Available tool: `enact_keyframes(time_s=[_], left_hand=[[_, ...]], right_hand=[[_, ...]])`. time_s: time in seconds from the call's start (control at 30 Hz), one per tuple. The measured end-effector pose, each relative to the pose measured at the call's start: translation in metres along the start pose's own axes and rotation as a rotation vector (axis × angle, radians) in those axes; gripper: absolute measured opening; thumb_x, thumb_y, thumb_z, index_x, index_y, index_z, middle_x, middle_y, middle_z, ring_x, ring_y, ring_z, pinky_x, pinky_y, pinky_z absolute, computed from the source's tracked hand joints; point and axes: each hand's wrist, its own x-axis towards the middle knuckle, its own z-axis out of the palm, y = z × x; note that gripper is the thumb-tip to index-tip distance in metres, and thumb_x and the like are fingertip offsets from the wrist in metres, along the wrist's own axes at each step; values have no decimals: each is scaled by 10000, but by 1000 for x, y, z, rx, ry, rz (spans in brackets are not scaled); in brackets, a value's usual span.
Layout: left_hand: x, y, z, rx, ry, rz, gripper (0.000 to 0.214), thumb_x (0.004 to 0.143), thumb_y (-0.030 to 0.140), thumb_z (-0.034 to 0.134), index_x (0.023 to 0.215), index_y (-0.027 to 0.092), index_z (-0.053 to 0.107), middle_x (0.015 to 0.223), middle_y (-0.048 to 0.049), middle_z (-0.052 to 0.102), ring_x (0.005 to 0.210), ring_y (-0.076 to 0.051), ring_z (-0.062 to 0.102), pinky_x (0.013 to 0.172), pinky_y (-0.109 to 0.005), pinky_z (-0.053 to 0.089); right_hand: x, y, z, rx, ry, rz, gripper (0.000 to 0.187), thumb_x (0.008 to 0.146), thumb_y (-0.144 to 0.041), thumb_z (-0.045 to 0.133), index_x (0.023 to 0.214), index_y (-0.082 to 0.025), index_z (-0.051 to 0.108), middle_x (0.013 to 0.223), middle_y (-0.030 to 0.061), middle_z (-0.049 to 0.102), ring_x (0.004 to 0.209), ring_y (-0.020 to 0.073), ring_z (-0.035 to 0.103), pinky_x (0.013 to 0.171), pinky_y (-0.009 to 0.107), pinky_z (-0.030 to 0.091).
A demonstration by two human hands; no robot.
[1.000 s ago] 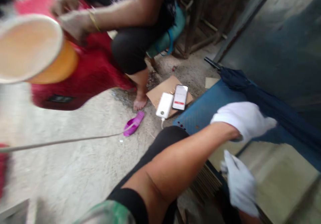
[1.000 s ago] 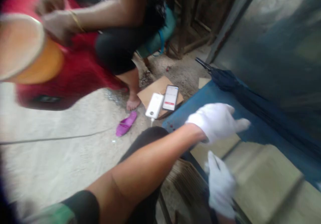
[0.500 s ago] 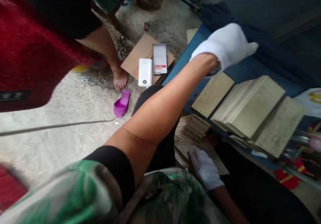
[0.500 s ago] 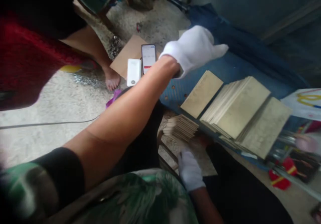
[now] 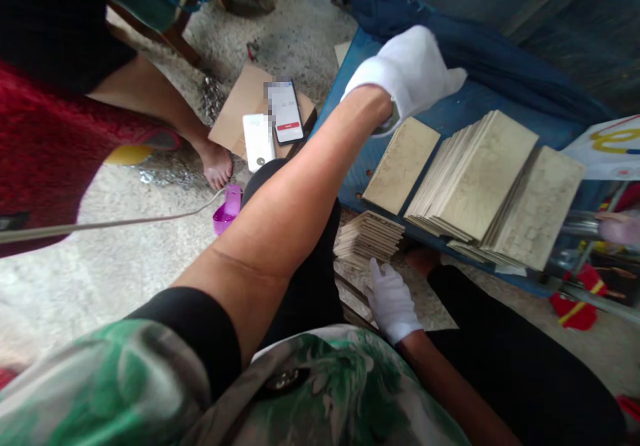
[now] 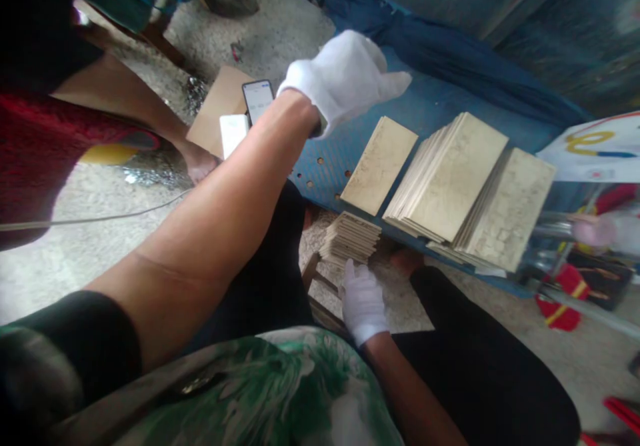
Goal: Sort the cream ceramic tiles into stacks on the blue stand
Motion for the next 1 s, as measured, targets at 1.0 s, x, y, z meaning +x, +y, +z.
enact_keyframes(time_s=[1.0], left_hand=[[7, 7, -2, 250, 122, 103, 676, 856, 503, 424, 1304, 6, 516, 1343, -212, 545, 1178, -329, 528, 914, -330, 385]], right_hand=[[17, -2, 7, 227, 0, 132, 661, 817, -537, 582, 1362, -170, 505, 1323, 187, 460, 1219, 319, 431, 987, 387, 363]])
